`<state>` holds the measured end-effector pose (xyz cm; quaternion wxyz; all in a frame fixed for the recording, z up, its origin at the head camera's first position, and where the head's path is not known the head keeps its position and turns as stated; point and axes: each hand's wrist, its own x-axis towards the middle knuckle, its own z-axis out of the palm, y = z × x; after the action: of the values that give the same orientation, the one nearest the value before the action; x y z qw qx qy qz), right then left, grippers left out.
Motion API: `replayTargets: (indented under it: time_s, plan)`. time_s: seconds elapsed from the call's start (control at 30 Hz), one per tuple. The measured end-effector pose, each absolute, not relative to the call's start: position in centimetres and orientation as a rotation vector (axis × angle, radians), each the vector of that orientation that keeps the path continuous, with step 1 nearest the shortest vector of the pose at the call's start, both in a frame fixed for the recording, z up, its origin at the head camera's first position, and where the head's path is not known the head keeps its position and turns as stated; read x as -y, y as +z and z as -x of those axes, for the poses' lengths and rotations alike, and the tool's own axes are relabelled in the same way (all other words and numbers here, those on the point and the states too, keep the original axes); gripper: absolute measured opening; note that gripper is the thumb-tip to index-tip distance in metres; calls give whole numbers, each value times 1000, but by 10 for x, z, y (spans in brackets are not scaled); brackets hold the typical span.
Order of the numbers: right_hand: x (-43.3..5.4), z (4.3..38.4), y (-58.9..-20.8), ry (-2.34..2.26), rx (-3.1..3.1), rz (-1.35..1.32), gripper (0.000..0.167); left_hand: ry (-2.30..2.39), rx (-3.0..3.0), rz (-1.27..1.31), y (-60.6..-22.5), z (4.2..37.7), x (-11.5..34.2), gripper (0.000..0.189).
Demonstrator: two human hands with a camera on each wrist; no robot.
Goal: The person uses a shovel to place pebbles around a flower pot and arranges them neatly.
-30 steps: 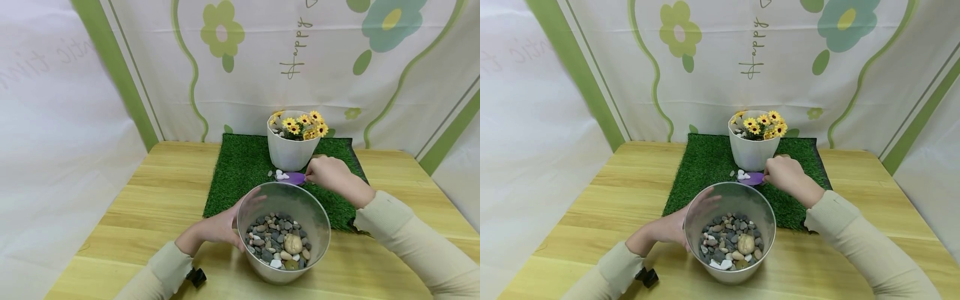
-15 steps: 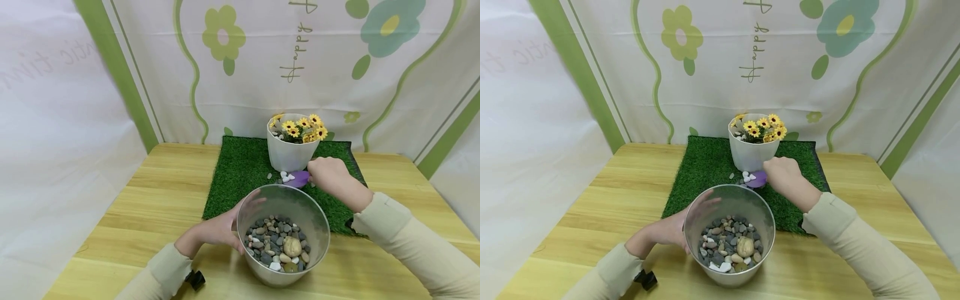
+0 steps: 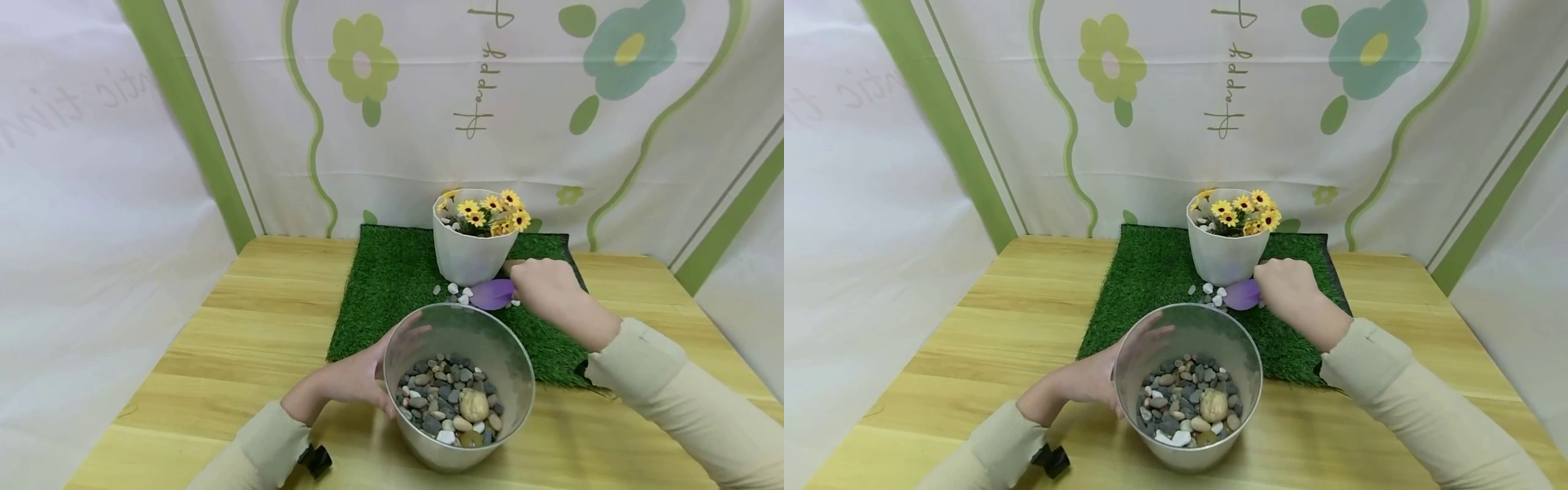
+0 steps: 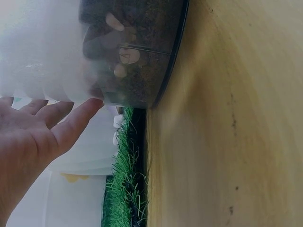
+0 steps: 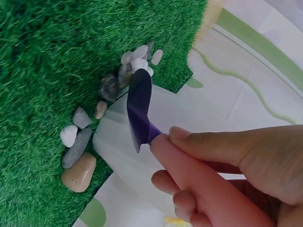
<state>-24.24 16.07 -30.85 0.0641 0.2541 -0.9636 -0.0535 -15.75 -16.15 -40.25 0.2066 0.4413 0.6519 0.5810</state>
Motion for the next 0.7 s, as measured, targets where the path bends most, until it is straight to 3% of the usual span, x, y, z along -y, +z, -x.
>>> replayTargets:
  time_s: [0.17,0.3,0.7]
  plan:
    - [-169,242,-306,-139,2921,-739,25,1621,-1802,-1242,-402,158,161,138]
    - [-176,240,-303,-100,2987,-710,13,1614,-1813,-1242,-402,158,161,137]
    - [-194,217,-286,65,3112,-713,17,1622,-1813,-1230,-401,157,161,138]
